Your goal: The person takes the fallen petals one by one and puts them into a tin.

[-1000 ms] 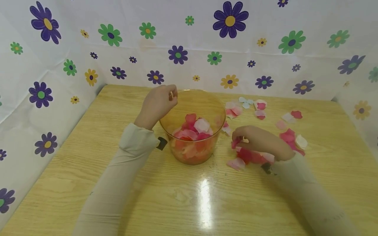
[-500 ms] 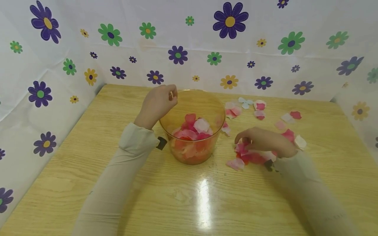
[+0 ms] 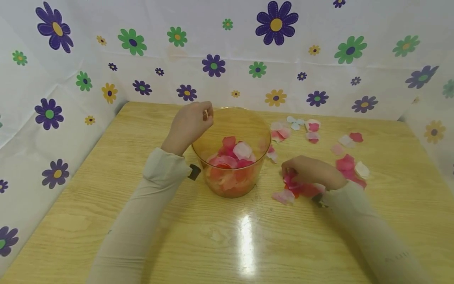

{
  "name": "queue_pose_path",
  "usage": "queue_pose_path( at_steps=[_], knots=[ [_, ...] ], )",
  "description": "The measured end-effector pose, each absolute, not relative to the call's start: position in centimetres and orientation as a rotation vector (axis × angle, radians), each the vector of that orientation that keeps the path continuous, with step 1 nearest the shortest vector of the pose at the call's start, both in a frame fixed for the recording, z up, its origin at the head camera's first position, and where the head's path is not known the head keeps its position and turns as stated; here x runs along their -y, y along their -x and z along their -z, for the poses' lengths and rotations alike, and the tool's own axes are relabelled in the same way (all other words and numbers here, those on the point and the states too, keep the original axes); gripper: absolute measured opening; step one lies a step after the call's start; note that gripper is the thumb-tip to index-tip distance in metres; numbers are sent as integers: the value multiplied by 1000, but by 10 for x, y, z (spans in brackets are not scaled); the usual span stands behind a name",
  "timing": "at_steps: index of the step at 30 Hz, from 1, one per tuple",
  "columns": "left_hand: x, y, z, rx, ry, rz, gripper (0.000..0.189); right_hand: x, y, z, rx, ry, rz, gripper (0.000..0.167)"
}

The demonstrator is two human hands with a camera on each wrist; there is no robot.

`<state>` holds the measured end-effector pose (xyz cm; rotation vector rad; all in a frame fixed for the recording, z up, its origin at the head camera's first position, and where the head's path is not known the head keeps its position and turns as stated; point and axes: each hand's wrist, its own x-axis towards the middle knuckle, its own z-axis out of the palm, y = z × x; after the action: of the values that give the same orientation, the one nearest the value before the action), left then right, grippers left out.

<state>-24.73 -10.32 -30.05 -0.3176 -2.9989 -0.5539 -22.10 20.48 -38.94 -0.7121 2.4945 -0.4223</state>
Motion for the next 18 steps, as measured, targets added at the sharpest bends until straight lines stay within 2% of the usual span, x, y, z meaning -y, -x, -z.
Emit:
queue_pose_path(
  at_steps=[4,10,18],
  knots=[
    [103,248,301,2997,317,548,12,-204,222,388,-2539,734,420,8],
    [104,248,301,2988,325,560,12,-214,222,377,-2674,877,455,9],
    [104,249,301,2999,317,582,12,-216,223,318,-2834,1032,550,9]
  ],
)
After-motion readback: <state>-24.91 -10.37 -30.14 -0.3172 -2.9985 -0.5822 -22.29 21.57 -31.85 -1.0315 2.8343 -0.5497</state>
